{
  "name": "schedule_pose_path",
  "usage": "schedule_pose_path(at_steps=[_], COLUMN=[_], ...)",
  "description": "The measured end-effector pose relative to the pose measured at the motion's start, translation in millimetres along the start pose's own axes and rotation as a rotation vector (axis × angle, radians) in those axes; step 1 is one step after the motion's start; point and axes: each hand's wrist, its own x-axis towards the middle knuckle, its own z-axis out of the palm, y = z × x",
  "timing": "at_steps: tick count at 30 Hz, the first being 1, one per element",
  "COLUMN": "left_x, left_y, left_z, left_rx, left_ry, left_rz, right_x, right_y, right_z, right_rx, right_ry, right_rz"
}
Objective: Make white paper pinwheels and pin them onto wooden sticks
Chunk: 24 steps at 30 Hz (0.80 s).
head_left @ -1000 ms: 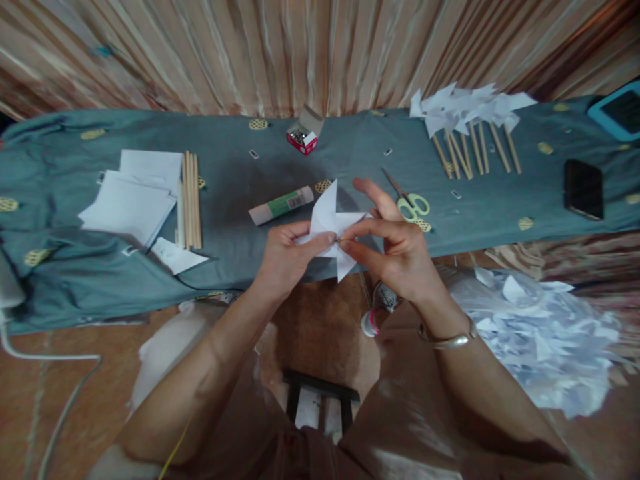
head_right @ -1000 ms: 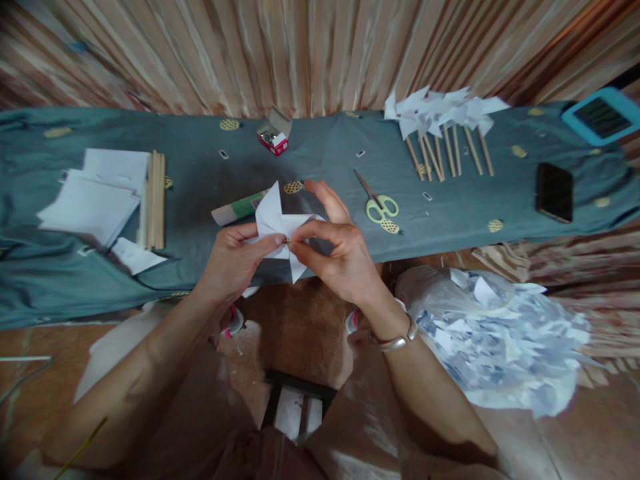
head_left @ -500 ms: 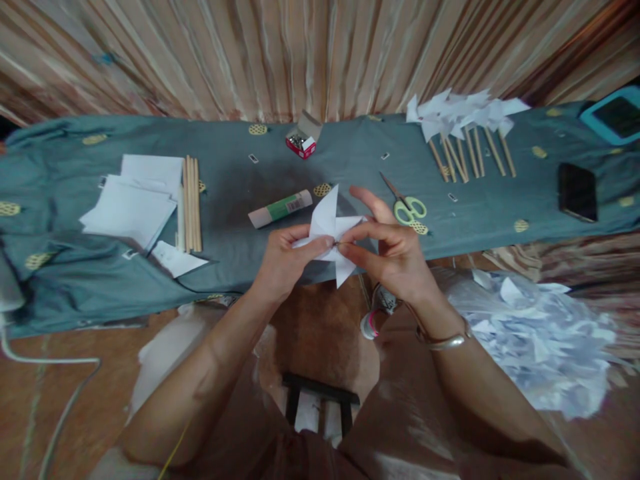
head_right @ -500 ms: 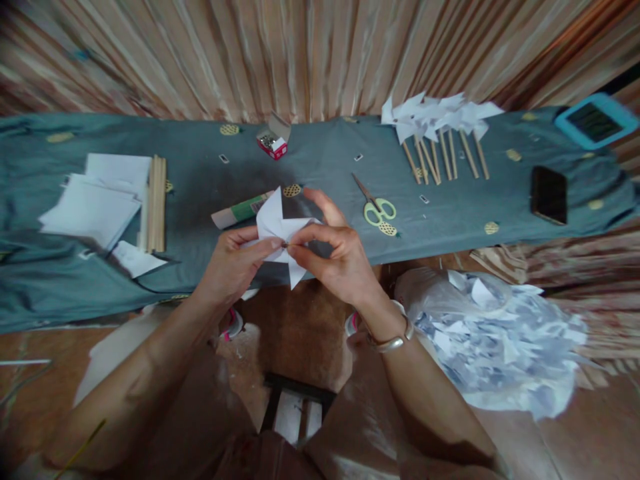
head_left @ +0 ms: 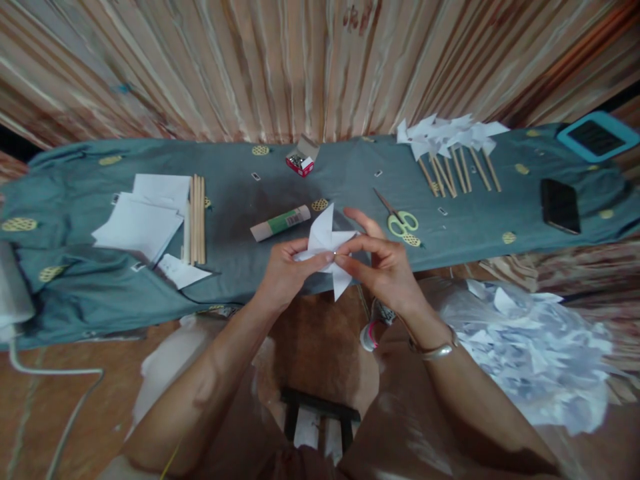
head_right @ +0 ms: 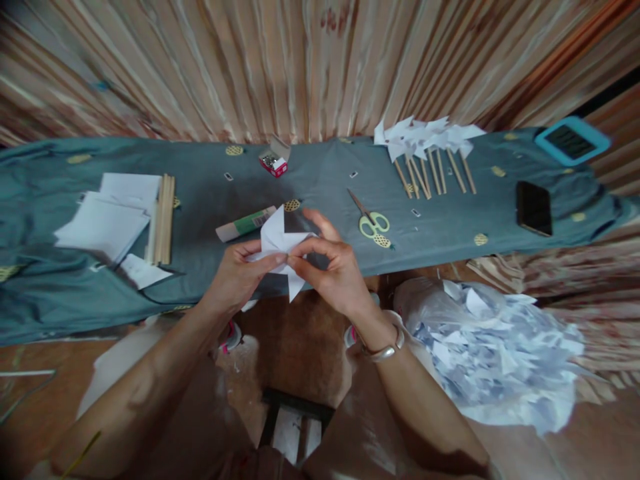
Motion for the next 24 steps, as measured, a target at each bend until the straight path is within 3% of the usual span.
schedule_pose_path(at_steps=[6,11,16,24], left_x=[0.4,3.5,3.7,-0.1], left_y=[-0.4,0.8,-1.6,1.3], left_z=[0.5,-0.6,-1.4,-2.0], left_rx=[-0.053,-0.102,-0.081,0.009], left_ry=[0.002,0.070,0.055,0.016], left_rz=[-0.036,-0.070,-0.070,-0.048], right_x=[-2.1,2.8,7.3,10.6], right_y=[-1.9,6.7,8.6,5.3], right_z=[1.7,0.1,5.4,3.9], right_rx=[-0.039,0.135,0.434,0.507], right_ry=[0.056,0.255,0.066,-0.043], right_rz=[-0.012,0.100,0.435,0.503])
